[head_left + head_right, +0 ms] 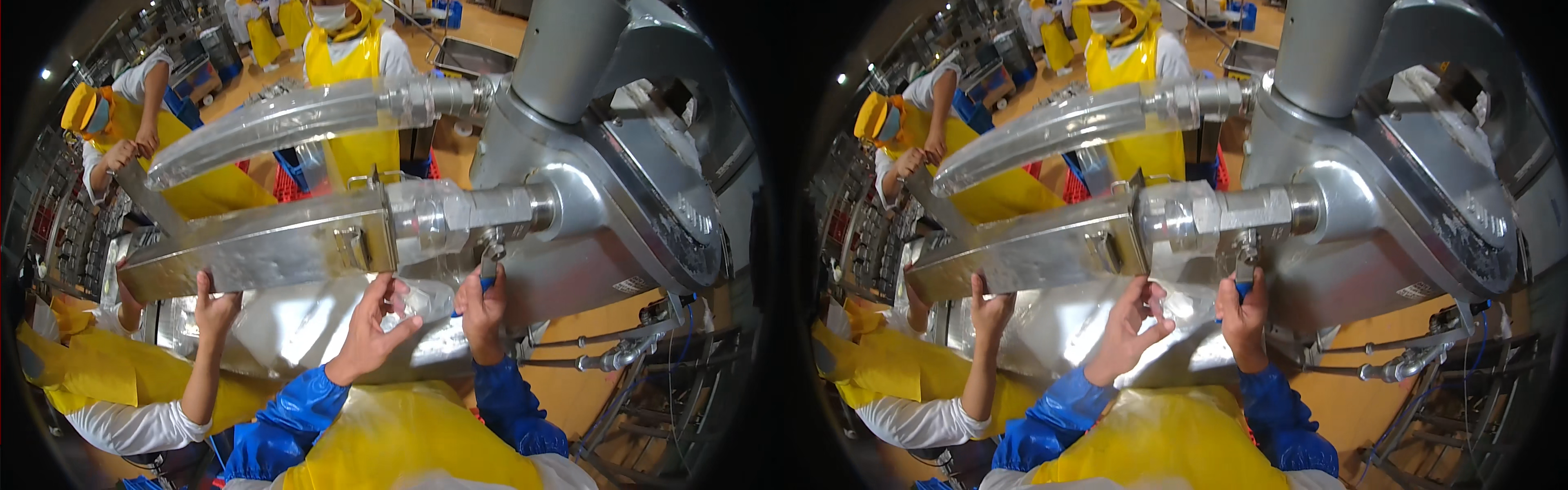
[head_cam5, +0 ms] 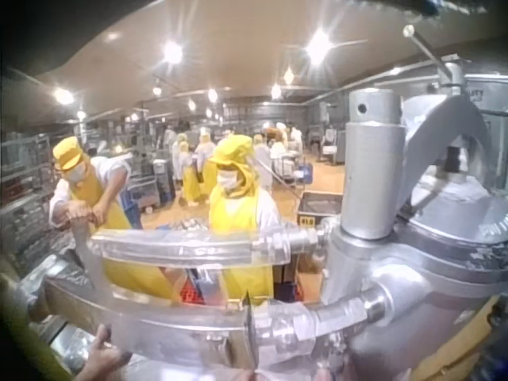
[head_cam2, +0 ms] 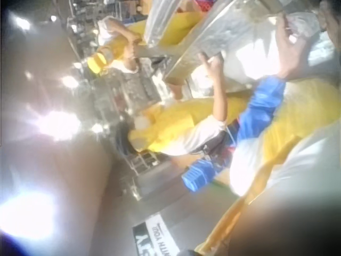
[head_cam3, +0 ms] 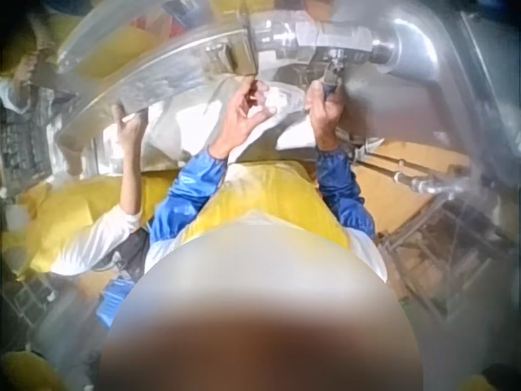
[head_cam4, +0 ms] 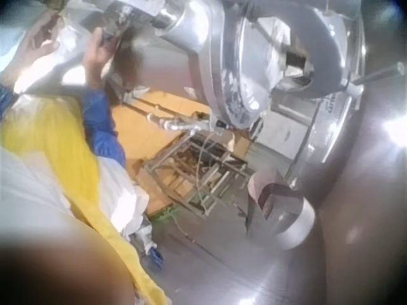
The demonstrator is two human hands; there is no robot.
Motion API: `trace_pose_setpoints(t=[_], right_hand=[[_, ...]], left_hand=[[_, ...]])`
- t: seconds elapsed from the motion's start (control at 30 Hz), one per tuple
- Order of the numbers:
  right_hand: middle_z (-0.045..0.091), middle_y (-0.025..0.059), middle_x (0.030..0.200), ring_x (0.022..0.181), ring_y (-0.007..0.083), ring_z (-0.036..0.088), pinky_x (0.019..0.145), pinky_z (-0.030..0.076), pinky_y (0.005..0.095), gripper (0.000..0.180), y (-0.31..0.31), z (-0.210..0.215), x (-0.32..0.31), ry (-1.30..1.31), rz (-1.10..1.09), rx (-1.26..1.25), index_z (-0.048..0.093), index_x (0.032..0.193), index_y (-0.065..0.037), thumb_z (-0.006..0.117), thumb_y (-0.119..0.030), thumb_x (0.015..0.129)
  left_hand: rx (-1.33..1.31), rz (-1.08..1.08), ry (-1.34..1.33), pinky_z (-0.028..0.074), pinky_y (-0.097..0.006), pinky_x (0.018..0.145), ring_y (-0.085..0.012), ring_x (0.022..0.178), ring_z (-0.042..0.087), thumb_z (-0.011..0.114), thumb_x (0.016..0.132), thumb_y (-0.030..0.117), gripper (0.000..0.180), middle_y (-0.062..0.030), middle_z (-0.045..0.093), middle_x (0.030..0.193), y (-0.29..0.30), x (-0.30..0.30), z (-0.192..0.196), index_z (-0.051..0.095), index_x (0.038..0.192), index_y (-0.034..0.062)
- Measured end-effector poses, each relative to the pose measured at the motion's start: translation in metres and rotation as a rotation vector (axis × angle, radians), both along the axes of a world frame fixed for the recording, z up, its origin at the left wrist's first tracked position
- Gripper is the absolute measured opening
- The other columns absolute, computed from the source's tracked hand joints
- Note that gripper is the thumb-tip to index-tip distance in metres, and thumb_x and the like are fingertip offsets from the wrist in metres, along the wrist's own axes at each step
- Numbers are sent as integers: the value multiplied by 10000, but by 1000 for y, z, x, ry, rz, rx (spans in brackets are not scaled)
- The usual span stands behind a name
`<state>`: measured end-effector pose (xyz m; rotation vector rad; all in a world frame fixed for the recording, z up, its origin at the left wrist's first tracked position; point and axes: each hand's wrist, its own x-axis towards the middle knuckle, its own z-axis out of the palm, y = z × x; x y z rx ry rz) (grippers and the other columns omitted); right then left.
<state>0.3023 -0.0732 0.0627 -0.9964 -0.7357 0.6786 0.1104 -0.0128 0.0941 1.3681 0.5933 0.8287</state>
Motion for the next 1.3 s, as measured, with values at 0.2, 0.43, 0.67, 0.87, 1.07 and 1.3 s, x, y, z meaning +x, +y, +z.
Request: trace_pose_setpoints(t=[0.2, 0.43, 0.67, 0.87, 1.07, 1.3], right_hand=[[462, 0, 726, 588, 88, 438, 538, 419, 267, 124, 12, 7, -26, 280, 90, 112, 455, 1137, -108, 528, -203, 1104], [462, 16, 718, 587, 119, 453, 568, 453, 313, 157, 25, 25, -47, 432, 136, 190, 466, 1102, -112, 493, -266, 1119], [409, -15, 654, 550, 124, 428, 548, 415, 312, 305, 30, 27, -56, 515, 122, 212, 509, 1079, -153, 576, -450, 1057], [412, -17, 670, 542, 126, 417, 546, 396, 317, 328, 34, 30, -59, 505, 77, 246, 517, 1126, -169, 547, -490, 1065], [391, -31, 689, 532, 86, 374, 537, 379, 274, 362, 49, 50, -81, 366, -96, 214, 499, 1216, -159, 420, -496, 1112], [380, -37, 700, 517, 75, 336, 482, 319, 219, 331, 49, 47, -81, 408, -51, 260, 504, 1213, -148, 443, -458, 1115]], left_hand=[[20, 32, -1, 462, -296, 880, -133, 948, 493, 813, 839, 22, 835, -59, 525, 1210, 0, 2, 3, 360, 1537, -40], [-5, 207, -23, 453, -299, 892, -123, 948, 495, 807, 849, 22, 632, -60, 526, 1181, 5, -24, -5, 455, 1371, -30], [1, 445, -103, 442, -289, 882, -118, 941, 488, 786, 870, 41, 552, -47, 511, 1131, 13, -65, -11, 456, 1311, 9], [-97, 665, -147, 486, -297, 830, -119, 974, 506, 681, 942, 69, 521, -30, 509, 1106, 26, -109, -10, 446, 1407, 43], [-197, 628, -219, 449, -210, 788, -50, 922, 482, 751, 927, 86, 667, 10, 478, 1104, 15, -131, -22, 430, 1509, 23], [-236, 504, -137, 423, -186, 832, -21, 928, 462, 729, 967, 57, 492, 57, 471, 1078, -21, -131, -46, 553, 1425, 87]])
